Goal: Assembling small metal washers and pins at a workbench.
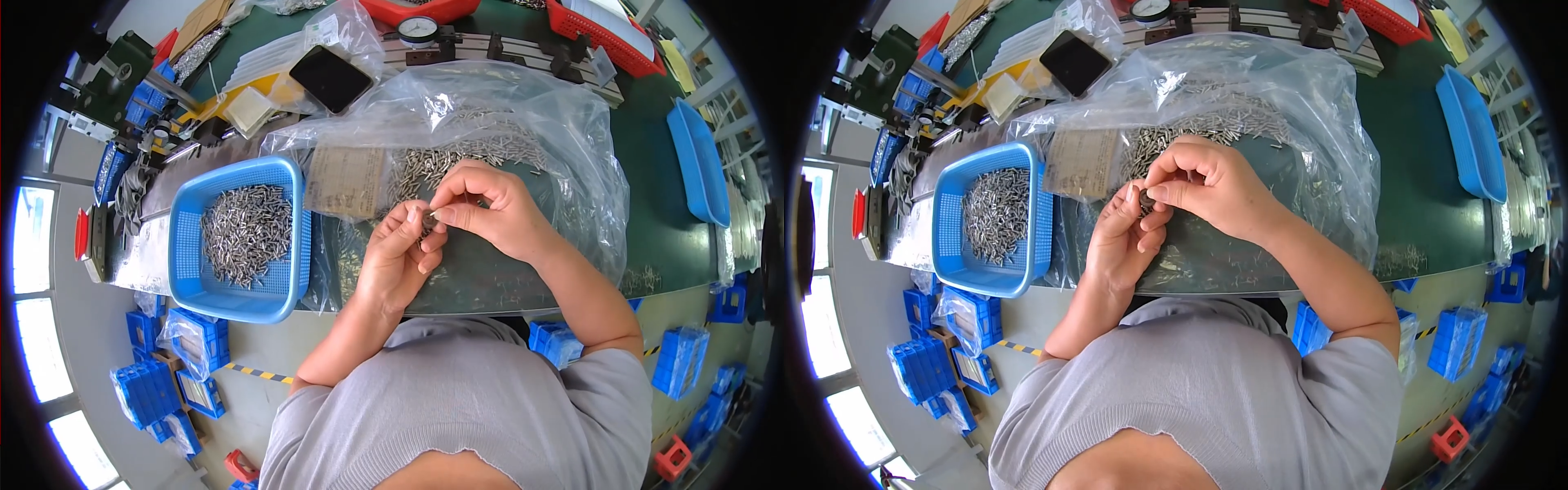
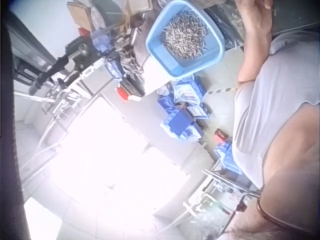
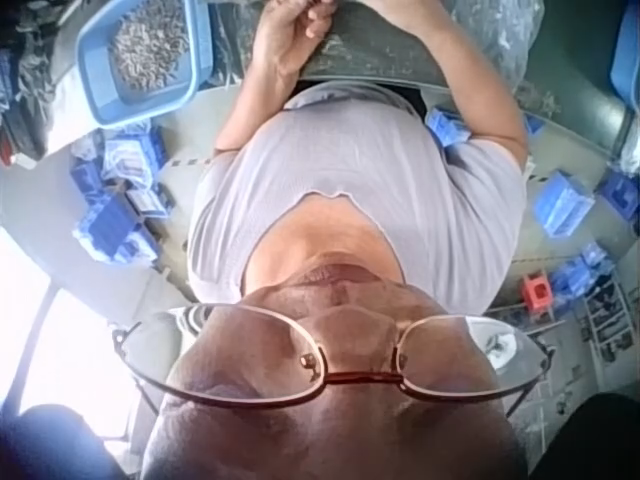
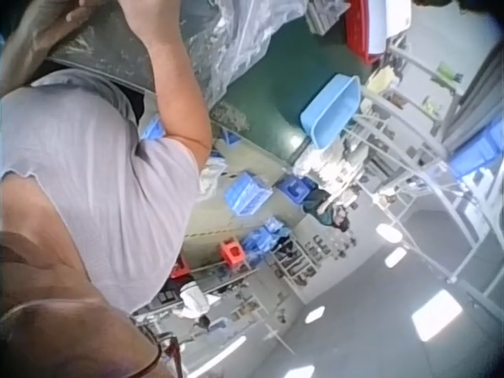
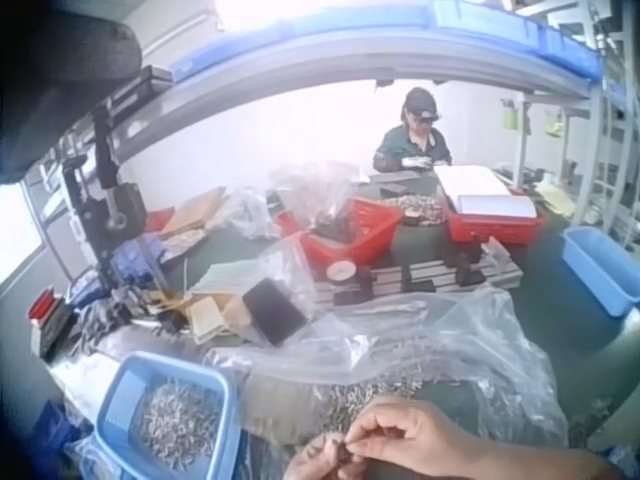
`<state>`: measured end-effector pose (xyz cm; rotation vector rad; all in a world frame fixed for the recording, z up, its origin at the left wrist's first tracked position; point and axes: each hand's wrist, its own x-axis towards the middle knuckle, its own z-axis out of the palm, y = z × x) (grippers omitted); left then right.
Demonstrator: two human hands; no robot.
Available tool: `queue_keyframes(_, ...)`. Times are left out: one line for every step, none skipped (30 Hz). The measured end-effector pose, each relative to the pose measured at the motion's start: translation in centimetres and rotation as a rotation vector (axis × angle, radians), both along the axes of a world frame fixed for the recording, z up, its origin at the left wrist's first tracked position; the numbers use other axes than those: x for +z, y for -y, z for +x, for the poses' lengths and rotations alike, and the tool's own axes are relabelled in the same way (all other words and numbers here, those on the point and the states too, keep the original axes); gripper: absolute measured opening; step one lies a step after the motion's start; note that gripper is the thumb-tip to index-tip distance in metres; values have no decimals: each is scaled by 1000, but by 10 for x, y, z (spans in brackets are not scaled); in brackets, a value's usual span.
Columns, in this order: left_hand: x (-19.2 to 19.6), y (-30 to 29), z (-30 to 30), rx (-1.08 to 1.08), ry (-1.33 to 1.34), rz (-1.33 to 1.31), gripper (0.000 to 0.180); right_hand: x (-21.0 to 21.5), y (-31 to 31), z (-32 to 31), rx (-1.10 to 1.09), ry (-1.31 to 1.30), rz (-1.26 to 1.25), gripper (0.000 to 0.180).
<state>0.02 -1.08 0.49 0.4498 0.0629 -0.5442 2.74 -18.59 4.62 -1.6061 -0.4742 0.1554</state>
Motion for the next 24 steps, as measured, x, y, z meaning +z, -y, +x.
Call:
queue_keyframes(0, 0, 0, -4, 0, -4, 14, 0, 0, 1, 11, -18, -10, 5)
queue_keyframes(0, 0, 0, -1, -1, -6, 14, 0, 1, 1, 22, -36, -20, 4)
queue_keyframes(-1, -1, 0, -6, 4, -2, 14, 0, 1, 1, 24, -37, -22, 4)
queue_keyframes(-2, -2, 0, -11, 10, 1, 14, 2, 0, 1, 31, -48, -10, 5)
queue_keyframes(-2, -2, 0, -9, 11, -1, 14, 2, 0, 1, 38, -60, 1, 5)
queue_keyframes(-1, -1, 0, -6, 10, 14, 13, 3, 0, 1, 41, -60, -1, 5)
queue_keyframes(-1, -1, -1, -3, 9, 28, 13, 3, 0, 1, 47, -58, -7, 5)
queue_keyframes(0, -1, -1, 1, 9, 25, 13, 3, 0, 1, 55, -57, -13, 5)
queue_keyframes(1, -1, -1, 3, 6, 31, 13, 4, 0, 1, 58, -57, -16, 5)
queue_keyframes(2, -1, -1, 7, 2, 37, 13, 5, 0, 1, 61, -61, -19, 5)
queue_keyframes(2, -1, -1, 13, 1, 34, 13, 5, 0, 1, 63, -65, -22, 4)
queue_keyframes(2, -1, -1, 12, 1, 36, 13, 6, 0, 1, 69, -66, -25, 4)
queue_keyframes(2, -1, -1, 12, 1, 37, 13, 6, -1, 0, 66, -58, -37, 5)
queue_keyframes(3, 0, -2, 17, 1, 34, 13, 7, -1, 0, 63, -50, -49, 5)
queue_keyframes(3, 0, -2, 19, -2, 43, 13, 7, -1, 0, 69, -51, -52, 5)
queue_keyframes(4, 0, -2, 19, -3, 53, 12, 6, -1, 0, 64, -46, -59, 5)
queue_keyframes(4, 0, -2, 22, -4, 51, 12, 6, -1, 0, 58, -42, -66, 5)
queue_keyframes(4, 0, -2, 22, -6, 53, 12, 6, -2, 0, 61, -42, -68, 5)
queue_keyframes(4, 1, -2, 21, -9, 56, 12, 6, -2, 0, 59, -44, -53, 5)
queue_keyframes(4, 1, -2, 21, -9, 55, 12, 6, -2, 0, 56, -47, -38, 5)
queue_keyframes(4, 0, -2, 19, -8, 56, 13, 5, -2, 0, 57, -47, -38, 5)
queue_keyframes(3, 0, -2, 17, -6, 56, 13, 5, -2, 0, 40, -86, -44, 6)
queue_keyframes(3, 0, -2, 16, -6, 56, 13, 4, -2, -1, 23, -126, -49, 6)
queue_keyframes(3, 0, -2, 16, -4, 55, 13, 4, -1, 0, 23, -126, -49, 6)
